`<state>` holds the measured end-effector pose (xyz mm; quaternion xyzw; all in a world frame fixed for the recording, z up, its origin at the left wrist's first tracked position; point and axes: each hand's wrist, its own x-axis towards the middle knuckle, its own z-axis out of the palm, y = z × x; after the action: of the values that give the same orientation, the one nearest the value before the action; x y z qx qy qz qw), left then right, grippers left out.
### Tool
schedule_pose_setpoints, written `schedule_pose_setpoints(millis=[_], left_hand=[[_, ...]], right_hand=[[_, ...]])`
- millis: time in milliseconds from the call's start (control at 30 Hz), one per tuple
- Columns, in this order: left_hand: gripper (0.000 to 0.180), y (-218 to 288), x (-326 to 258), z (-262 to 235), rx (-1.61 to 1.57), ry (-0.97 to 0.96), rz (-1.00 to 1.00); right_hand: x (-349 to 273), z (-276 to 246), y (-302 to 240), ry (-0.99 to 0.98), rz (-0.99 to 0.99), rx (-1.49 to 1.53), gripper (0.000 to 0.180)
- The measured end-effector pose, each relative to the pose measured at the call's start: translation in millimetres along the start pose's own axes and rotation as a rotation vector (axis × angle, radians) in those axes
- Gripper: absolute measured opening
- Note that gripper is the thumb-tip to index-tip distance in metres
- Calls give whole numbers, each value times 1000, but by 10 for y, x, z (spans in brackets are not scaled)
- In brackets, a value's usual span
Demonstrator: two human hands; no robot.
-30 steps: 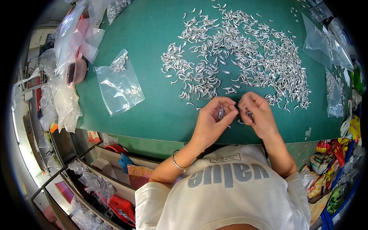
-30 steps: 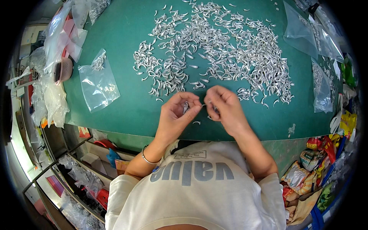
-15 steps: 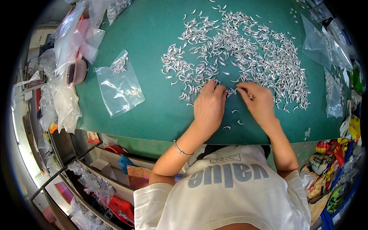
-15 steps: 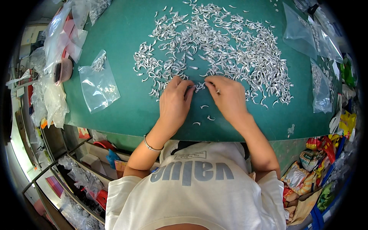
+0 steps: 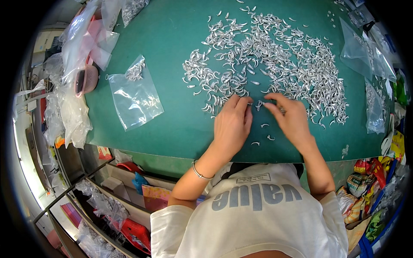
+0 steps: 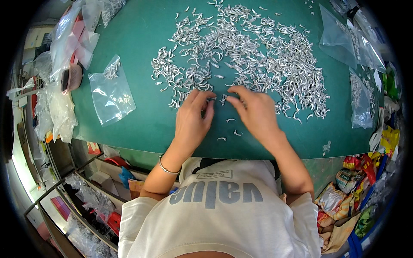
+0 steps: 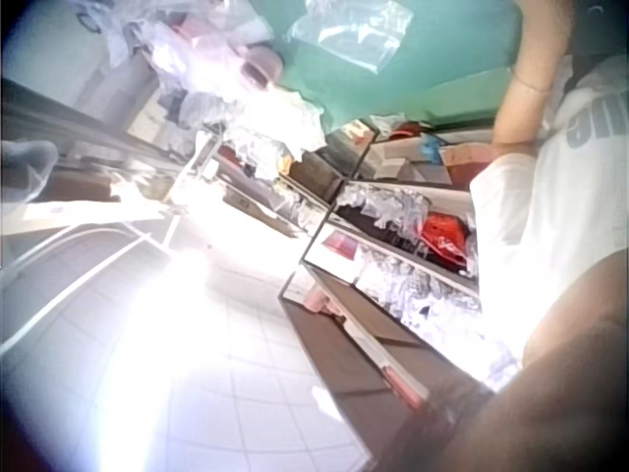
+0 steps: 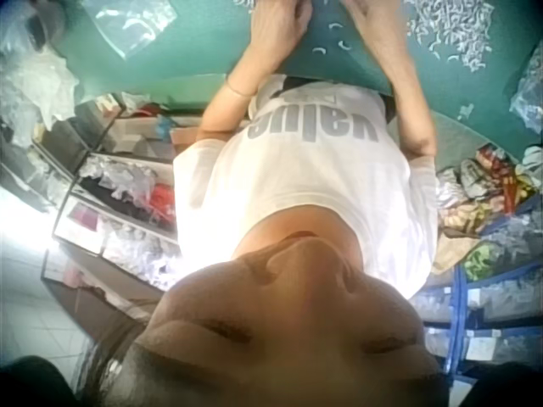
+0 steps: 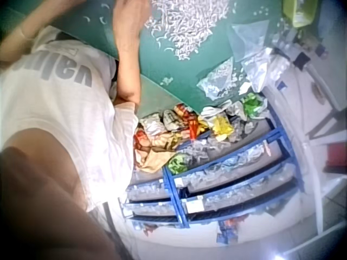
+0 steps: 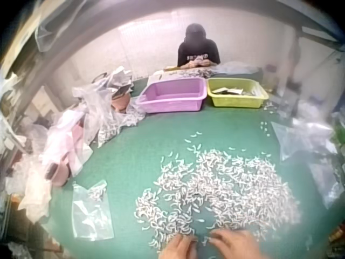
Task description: The person sorts small silver hook-shaped metal components on a green surface by hand, gathering them into piles and placing them into plastic bags.
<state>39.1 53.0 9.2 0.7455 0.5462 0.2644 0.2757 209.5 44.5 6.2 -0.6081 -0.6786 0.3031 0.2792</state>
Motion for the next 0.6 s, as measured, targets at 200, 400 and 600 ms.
schedule_pose_setpoints(millis=[200,400,600], left_hand=[[14,32,7,91,48,25,64],[14,44,-8,37,9,14,-18],[16,22,-17,-48,49,26,-36]], right_hand=[[-31,23,-9,-12,-21,-153,14],[-40,-175,97,-225,375,886,12],[11,-291,69,-252,626,1388,19]])
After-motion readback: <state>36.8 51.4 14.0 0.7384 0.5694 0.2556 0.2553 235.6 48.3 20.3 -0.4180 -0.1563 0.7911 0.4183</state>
